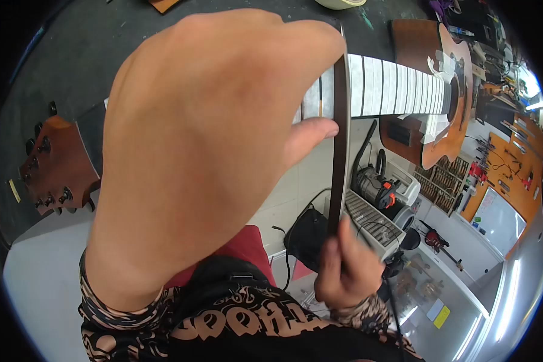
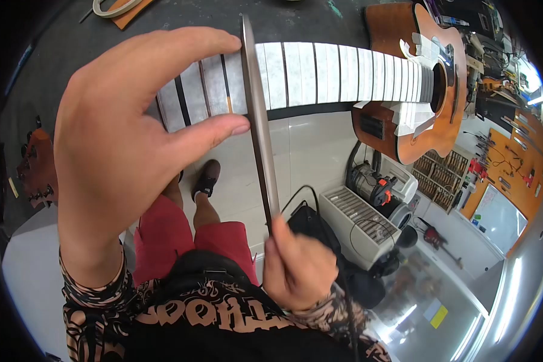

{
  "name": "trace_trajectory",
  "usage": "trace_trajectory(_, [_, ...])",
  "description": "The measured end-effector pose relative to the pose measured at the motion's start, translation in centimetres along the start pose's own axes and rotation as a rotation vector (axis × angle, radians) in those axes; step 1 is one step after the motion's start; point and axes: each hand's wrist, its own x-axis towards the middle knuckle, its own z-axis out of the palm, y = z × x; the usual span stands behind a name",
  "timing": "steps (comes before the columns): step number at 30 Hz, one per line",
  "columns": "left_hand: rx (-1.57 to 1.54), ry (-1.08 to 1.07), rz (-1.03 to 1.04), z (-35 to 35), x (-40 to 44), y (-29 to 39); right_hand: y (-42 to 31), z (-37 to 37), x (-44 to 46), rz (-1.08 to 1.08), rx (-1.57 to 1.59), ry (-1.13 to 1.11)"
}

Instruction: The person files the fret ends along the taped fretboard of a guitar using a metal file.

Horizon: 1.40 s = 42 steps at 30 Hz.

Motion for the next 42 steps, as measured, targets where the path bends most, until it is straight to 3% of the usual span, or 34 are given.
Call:
trace_trajectory(5, [-0.040,0.019,-0.011,0.2,-0.3,-0.3,-1.5,2.1,8.8,0.098,0.101,0.086])
trace_trajectory(8, [-0.015,-0.006,-0.042,0.3,-0.1,0.2,-1.2,0.9,5.5,0.118,-0.040,0.009])
trace_trajectory(13, [0.037,-0.036,-0.110,0.1,-0.1,0.3,0.4,0.0,-4.4,0.024,0.001,-0.003])
trace_trajectory(15, [0.022,-0.026,-0.093,0.2,0.0,0.3,0.4,-0.4,-2.8,-0.026,-0.123,-0.038])
trace_trajectory(20, [-0.001,0.004,-0.056,0.4,-0.1,0.2,-1.3,2.0,8.4,0.043,-0.065,0.061])
trace_trajectory(23, [-0.004,0.010,-0.043,0.3,-0.3,0.0,-1.0,1.9,6.6,0.044,-0.026,0.078])
trace_trajectory(26, [-0.009,0.014,-0.052,0.1,-1.0,0.3,0.2,0.6,-1.4,0.090,-0.142,-0.034])
trace_trajectory(31, [-0.007,0.021,-0.037,0.6,-1.3,0.4,-0.5,0.4,0.2,0.087,-0.148,-0.043])
trace_trajectory(32, [-0.004,0.027,-0.031,0.7,-1.1,0.2,-1.5,0.7,3.4,0.180,-0.152,-0.024])
trace_trajectory(36, [0.022,0.046,-0.003,0.7,-0.9,0.6,-2.3,1.9,11.4,0.009,0.049,0.178])
trace_trajectory(42, [0.153,0.194,0.112,0.5,-3.1,1.0,-2.8,-0.4,3.3,0.090,0.355,0.261])
